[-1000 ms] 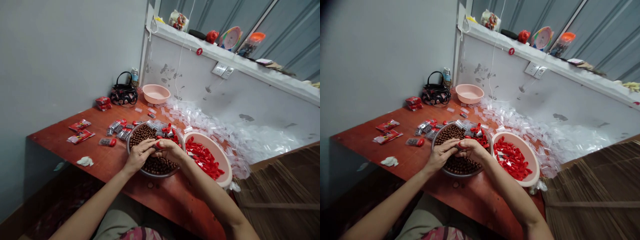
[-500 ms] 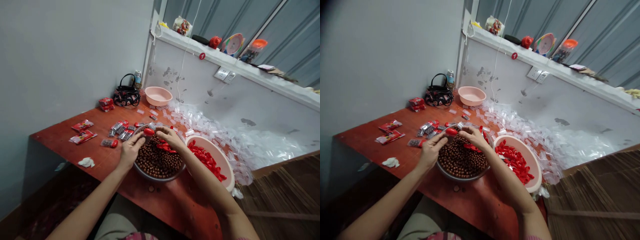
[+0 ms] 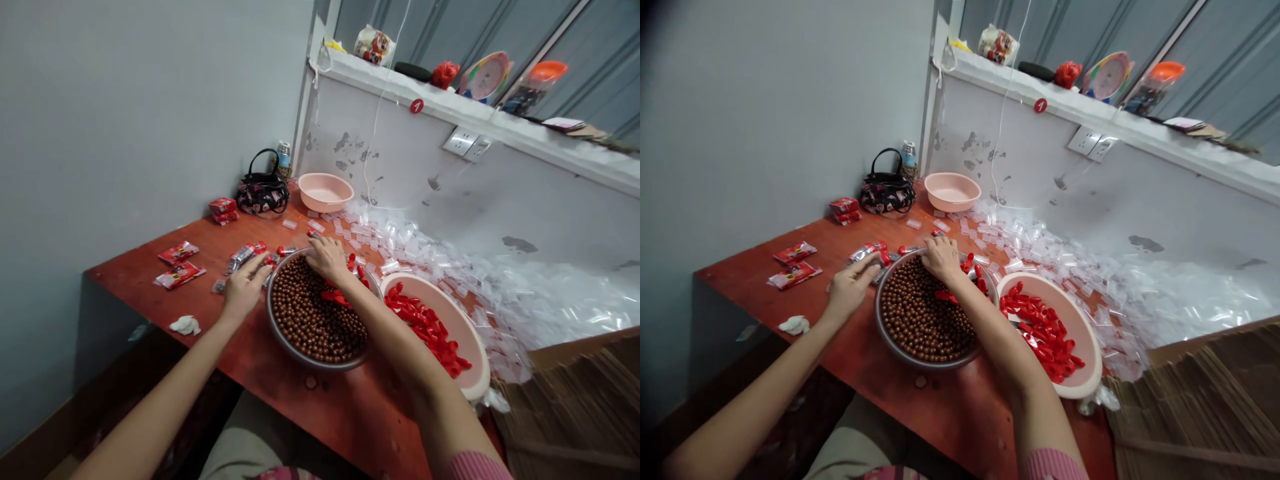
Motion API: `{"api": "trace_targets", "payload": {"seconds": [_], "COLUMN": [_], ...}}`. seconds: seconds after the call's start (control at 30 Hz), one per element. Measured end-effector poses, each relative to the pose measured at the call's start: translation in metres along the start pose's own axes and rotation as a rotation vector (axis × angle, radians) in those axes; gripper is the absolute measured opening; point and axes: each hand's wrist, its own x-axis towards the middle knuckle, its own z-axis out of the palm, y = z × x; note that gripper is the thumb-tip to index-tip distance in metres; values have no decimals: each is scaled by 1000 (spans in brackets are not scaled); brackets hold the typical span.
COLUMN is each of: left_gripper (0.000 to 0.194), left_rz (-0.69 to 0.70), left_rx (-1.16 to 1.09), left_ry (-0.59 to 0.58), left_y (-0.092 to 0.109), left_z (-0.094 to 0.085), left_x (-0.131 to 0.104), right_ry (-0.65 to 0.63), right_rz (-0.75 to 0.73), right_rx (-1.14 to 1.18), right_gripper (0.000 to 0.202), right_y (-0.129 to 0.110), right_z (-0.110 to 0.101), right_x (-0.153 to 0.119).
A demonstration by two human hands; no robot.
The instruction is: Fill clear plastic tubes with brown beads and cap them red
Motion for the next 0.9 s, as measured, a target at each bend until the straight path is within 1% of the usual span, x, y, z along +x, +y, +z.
{"api": "trace_targets", "payload": {"seconds": [0.07,0.1,0.17,0.2,0.23,0.27,0.33,0.4,0.43,0.47,0.53,0.63,0.73,0.83,0.9], "left_gripper": [34,34,32,31,30,30,29,29,29,29,29,30,32,34,37], "left_rz": [62,93,149,177,206,234,281,304,308,309,308,276,247,231,178], "left_rx": [-12,-30,-62,-68,-67,-60,-33,-6,6,16,29,30,9,-18,-52], "left_ry": [-67,-94,-134,-146,-150,-143,-112,-81,-75,-72,-74,-92,-137,-234,-353], "left_y": [12,19,30,34,36,38,39,38,37,36,35,37,43,52,56], "left_z": [2,3,8,12,15,18,24,28,29,29,29,25,21,19,21], "left_x": [-18,-26,-42,-48,-53,-57,-61,-62,-62,-62,-61,-60,-60,-57,-54], "right_ry": [43,30,-88,-166,-241,-301,-396,-449,-463,-466,-445,-352,-296,-278,-262], "right_rz": [-80,-123,-238,-282,-302,-305,-281,-276,-284,-287,-244,-65,111,204,203], "right_rx": [126,189,260,237,168,65,-128,-202,-178,-116,103,574,1027,1367,1524], "right_gripper": [40,40,38,37,35,31,24,22,22,22,29,42,46,48,48], "right_y": [2,4,7,8,9,10,7,2,-1,-4,-7,-5,3,7,7], "right_z": [-15,-23,-38,-44,-47,-48,-43,-31,-24,-17,-7,-1,-6,-15,-20], "right_x": [-15,-26,-53,-67,-81,-94,-112,-119,-118,-115,-107,-101,-104,-110,-113]}}
